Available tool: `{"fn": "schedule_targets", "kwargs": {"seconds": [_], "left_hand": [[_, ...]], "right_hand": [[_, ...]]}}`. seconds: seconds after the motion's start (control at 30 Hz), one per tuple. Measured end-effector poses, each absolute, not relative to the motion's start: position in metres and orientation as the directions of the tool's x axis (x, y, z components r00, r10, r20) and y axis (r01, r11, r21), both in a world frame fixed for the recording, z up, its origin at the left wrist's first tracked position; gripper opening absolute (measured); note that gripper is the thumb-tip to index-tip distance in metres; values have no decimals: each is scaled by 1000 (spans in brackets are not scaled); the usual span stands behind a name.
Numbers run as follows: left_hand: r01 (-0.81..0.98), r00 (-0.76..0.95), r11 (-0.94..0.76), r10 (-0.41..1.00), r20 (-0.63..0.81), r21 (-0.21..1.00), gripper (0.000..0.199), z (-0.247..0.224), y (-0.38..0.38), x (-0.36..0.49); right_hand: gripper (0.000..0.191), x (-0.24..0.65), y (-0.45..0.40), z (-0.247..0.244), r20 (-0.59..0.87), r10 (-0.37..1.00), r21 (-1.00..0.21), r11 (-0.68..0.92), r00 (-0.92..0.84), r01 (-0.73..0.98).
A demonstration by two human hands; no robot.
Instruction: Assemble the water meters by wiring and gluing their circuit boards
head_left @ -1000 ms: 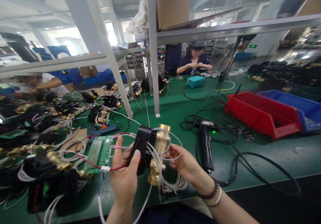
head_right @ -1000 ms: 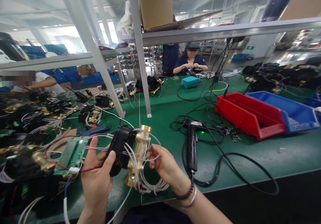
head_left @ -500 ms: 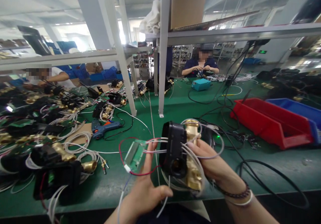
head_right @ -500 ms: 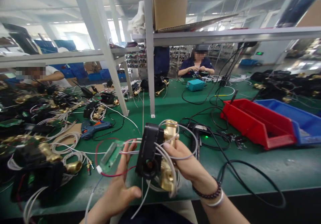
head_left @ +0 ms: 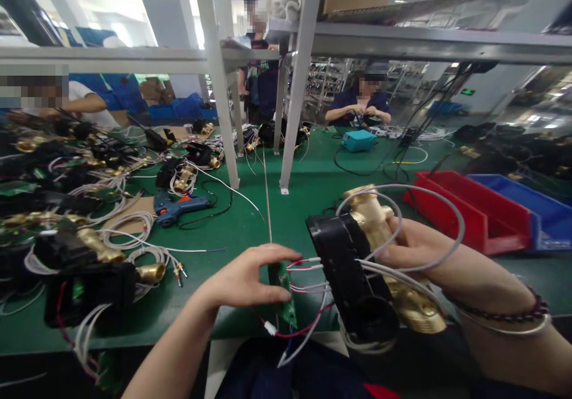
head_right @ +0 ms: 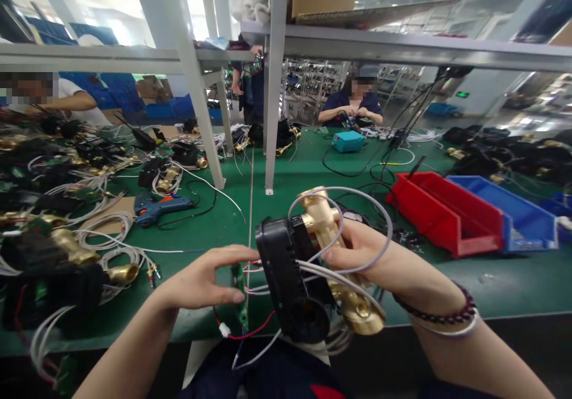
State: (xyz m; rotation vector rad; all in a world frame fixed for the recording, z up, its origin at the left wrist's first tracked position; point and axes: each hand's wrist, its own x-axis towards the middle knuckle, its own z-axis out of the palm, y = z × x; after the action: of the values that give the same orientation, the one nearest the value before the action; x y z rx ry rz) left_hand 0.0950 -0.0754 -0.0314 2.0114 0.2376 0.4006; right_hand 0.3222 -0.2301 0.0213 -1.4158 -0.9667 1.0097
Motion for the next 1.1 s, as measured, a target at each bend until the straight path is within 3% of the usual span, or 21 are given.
{"fn": "schedule_targets", "kwargs": {"seconds": [0.07,0.17,0.37,0.47,0.53,0.6,0.7,0.77,0.9,1.1], "left_hand": [[61,961,-457,268,72,887,29,-34,-74,103],[184,887,-511,454,82,840,8,-43,-68,107],[342,753,-613,632,183,712,10,-51,-52,104],[335,728,-711,612,309,619,12,-62,-41,104],[286,700,-788,560,442,545,18,-73,-32,107],[263,661,-829,527,533,494,25,-83,-22,112],[224,658,-859,482,578,461,33,-99,-9,123],[173,681,-885,425,597,433,34,-109,-4,130],[109,729,-911,346,590,398,30,-132,1,138],[170,771,-889,389,504,426,38,-160,10,137]], "right_hand": [[23,328,-228,18,-3,956,-984,-55,295,168],[26,339,-229,14,150,928,-902,-13,342,432],[50,338,-248,5,350,849,-784,35,395,619],[52,337,-254,1,373,857,-774,76,355,629],[40,334,-252,-2,408,886,-698,148,219,701],[25,325,-244,-6,453,889,-491,313,-68,813],[22,299,-227,-17,341,816,-104,526,-466,844],[19,281,-214,-28,189,801,25,575,-568,818],[17,257,-190,-52,-14,786,53,618,-618,784],[11,247,-163,-59,-30,846,8,533,-533,846]]}}
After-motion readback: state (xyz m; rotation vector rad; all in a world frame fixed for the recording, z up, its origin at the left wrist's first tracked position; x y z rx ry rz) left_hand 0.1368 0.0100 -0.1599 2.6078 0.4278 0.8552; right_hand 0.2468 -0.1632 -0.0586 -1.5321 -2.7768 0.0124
